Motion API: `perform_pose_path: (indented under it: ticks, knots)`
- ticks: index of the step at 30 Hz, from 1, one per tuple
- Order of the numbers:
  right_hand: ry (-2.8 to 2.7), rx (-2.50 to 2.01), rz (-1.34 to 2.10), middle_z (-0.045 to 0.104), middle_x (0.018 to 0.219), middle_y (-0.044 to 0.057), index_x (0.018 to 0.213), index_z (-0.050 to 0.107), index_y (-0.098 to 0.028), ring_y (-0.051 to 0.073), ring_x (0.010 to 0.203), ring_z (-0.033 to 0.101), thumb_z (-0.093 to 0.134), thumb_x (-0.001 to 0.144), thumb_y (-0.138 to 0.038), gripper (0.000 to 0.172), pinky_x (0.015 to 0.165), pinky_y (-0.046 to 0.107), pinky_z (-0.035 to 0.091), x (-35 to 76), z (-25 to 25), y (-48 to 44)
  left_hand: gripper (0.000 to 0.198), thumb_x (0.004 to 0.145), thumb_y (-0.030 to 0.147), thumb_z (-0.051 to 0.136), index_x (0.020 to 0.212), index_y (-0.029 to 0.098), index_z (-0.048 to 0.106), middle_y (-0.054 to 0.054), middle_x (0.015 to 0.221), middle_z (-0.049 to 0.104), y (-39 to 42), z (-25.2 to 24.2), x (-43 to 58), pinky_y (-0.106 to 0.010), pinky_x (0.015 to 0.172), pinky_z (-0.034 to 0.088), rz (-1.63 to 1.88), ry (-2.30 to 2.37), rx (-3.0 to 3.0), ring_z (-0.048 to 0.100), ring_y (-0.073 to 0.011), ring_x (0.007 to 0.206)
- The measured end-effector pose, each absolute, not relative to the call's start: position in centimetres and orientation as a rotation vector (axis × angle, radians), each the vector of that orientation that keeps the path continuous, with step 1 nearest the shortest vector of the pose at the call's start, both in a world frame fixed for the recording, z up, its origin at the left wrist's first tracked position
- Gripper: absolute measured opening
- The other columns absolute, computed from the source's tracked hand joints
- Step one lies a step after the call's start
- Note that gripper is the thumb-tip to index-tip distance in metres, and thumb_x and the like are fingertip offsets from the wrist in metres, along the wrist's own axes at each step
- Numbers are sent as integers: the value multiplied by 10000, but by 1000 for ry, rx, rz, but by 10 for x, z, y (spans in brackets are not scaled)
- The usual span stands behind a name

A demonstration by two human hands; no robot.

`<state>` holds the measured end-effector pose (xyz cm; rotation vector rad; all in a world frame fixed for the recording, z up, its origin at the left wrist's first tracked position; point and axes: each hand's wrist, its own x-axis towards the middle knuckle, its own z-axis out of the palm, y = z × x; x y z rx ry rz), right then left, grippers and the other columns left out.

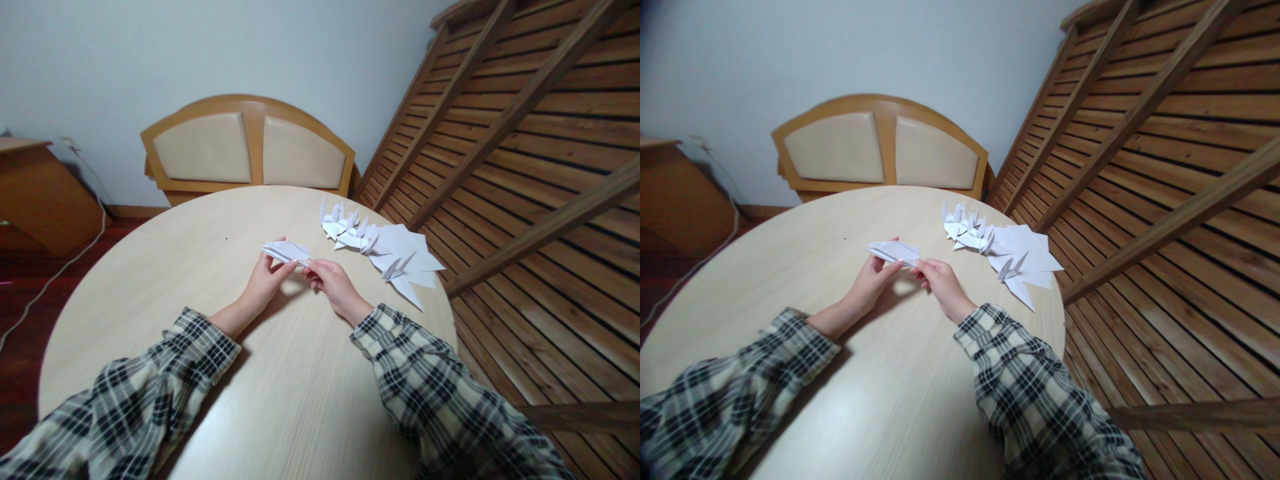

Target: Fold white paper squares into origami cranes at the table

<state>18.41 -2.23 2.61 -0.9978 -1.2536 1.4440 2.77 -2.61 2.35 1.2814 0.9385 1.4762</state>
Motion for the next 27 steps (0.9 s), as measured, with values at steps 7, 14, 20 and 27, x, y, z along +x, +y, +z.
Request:
perform_pose_path:
  ticks: [7,14,20,27]
  knots:
    - [-1119,-902,1820,540,605,-23,755,576,-162,64,467,446,650,777,-404,254,388,192,298,182,33,-29,377,737,336,728,1059,155,655,-99,1137,671,-28,25,26,-387,970,425,1368,850,1269,609,-215,987]
    - [-1542,-1051,1554,466,479,-51,693,497,-193,72,362,402,464,898,-542,406,337,199,291,180,30,-33,292,749,399,721,894,148,693,-58,884,698,-23,20,24,-302,789,474,1399,830,1127,613,-157,796]
    - [-1790,-961,973,490,606,-33,736,507,-205,100,537,456,462,924,-486,341,513,238,372,183,33,-34,282,784,400,692,891,140,687,-48,827,676,-22,17,25,-268,716,476,1371,815,1127,597,-129,723]
    - [-1860,-939,793,548,771,-7,774,521,-208,128,687,486,554,882,-382,207,642,272,390,183,36,-33,276,771,396,702,865,140,655,-47,833,668,-24,19,27,-261,697,473,1335,794,1149,593,-131,730]
